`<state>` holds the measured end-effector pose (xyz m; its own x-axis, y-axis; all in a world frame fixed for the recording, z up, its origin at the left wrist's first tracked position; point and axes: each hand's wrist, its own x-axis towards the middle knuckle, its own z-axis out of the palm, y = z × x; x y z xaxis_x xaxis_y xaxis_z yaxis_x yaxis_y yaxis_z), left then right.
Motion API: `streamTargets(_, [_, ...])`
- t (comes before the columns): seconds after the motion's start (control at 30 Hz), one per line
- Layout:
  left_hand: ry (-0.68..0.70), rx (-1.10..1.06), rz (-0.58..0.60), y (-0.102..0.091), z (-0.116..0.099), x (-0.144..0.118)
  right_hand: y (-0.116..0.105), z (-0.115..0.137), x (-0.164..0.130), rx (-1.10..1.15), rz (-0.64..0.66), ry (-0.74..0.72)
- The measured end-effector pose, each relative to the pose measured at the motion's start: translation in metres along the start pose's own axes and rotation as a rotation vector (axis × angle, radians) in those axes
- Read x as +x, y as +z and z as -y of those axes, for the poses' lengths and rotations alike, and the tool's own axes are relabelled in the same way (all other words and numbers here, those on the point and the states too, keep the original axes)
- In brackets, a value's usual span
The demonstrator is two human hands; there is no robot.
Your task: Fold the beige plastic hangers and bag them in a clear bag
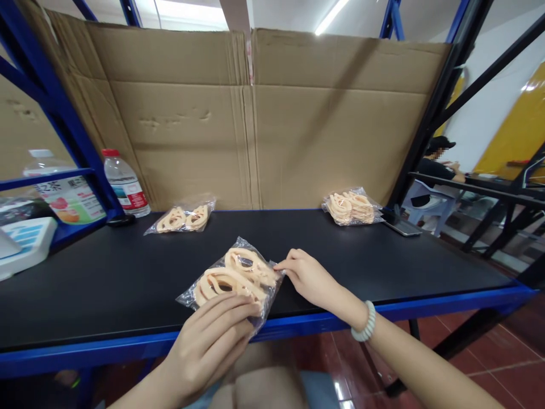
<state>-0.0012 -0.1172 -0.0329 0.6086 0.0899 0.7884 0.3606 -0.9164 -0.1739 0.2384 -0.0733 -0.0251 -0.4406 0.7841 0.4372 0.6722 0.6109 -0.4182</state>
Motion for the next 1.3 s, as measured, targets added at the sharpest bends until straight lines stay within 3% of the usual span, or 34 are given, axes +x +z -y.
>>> streamTargets(0.1, [-0.007, 0.095, -0.019, 0.016, -0.005, 0.006, -0.003, 0.0, 0.021, 0.074, 0.113, 0.039])
streamTargets(0.2, [-0.032, 0.211, 0.004, 0.031, -0.012, 0.014, -0.004, -0.001, 0.042, 0.288, 0.195, 0.228])
streamTargets(0.3, [-0.109, 0.228, 0.128, 0.032, -0.014, 0.027, 0.003, -0.003, 0.064, 0.407, 0.223, 0.365])
streamTargets(0.37, [-0.224, 0.131, 0.301, 0.023, -0.009, 0.041, 0.011, -0.007, 0.079, 0.394, 0.21, 0.383])
streamTargets(0.47, [-0.346, -0.163, 0.475, 0.003, 0.021, 0.066, 0.024, -0.015, 0.102, 0.353, 0.18, 0.397])
streamTargets(0.57, [-0.643, -0.274, 0.46, -0.007, 0.075, 0.088, 0.031, -0.021, 0.125, 0.331, 0.173, 0.368])
streamTargets(0.63, [-0.976, -0.346, 0.456, -0.003, 0.117, 0.096, 0.034, -0.022, 0.139, 0.347, 0.186, 0.34])
streamTargets(0.73, [-1.152, -0.424, 0.559, 0.01, 0.167, 0.093, 0.035, -0.022, 0.156, 0.402, 0.233, 0.306])
streamTargets(0.8, [-1.241, -0.525, 0.663, 0.017, 0.187, 0.086, 0.036, -0.022, 0.164, 0.441, 0.266, 0.298])
streamTargets(0.93, [-1.322, -0.7, 0.748, 0.024, 0.201, 0.069, 0.039, -0.023, 0.173, 0.504, 0.29, 0.296])
streamTargets(1.13, [-1.374, -0.721, 0.637, 0.034, 0.203, 0.051, 0.037, -0.027, 0.175, 0.507, 0.251, 0.366])
streamTargets(1.3, [-1.434, -0.696, 0.601, 0.034, 0.202, 0.038, 0.013, -0.047, 0.151, 0.346, 0.26, 0.551])
